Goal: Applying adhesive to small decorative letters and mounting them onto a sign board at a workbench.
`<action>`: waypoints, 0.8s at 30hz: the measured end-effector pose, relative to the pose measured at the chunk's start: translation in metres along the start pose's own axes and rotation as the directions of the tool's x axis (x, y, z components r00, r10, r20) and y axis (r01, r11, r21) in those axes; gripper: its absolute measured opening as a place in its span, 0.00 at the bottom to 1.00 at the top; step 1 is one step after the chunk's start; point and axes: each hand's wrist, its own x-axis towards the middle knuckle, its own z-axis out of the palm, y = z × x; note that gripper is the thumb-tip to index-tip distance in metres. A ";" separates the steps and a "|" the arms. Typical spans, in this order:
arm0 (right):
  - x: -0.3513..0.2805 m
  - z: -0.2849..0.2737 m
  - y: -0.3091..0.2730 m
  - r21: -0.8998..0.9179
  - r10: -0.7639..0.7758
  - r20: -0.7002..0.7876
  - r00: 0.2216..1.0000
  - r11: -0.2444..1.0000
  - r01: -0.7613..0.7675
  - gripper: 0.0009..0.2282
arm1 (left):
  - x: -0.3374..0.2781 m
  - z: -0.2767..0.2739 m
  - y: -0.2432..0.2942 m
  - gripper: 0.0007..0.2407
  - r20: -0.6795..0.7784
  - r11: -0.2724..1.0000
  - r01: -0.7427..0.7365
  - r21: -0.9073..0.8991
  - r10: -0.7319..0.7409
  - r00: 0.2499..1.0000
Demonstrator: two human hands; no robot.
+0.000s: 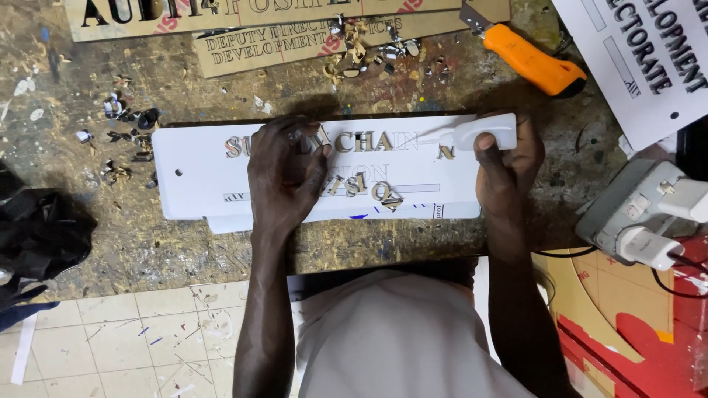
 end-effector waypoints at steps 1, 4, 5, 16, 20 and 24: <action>-0.001 -0.001 0.001 0.001 -0.002 0.000 1.000 1.000 0.002 0.18 | 0.000 0.000 0.001 0.09 -0.001 1.000 -0.002 0.000 0.002 1.000; -0.001 -0.002 0.005 0.010 0.003 -0.002 1.000 1.000 -0.003 0.19 | 0.001 -0.001 0.003 0.09 -0.003 1.000 -0.005 0.003 0.005 1.000; -0.001 -0.002 0.006 0.012 0.012 -0.006 1.000 1.000 -0.012 0.18 | 0.001 -0.001 0.003 0.09 -0.001 1.000 -0.004 0.004 0.004 1.000; 0.015 0.012 -0.013 0.073 0.006 -0.048 0.999 0.997 -0.003 0.18 | -0.002 0.000 -0.003 0.09 -0.021 0.999 -0.036 0.006 0.036 0.999; 0.030 0.009 -0.042 0.276 0.172 -0.014 0.985 0.947 -0.161 0.21 | -0.003 0.003 0.002 0.10 0.031 0.997 -0.071 0.005 0.071 0.997; 0.043 -0.004 -0.043 0.167 0.167 0.089 0.982 0.970 -0.180 0.24 | -0.009 0.012 0.000 0.08 0.100 0.990 -0.129 0.050 0.124 0.987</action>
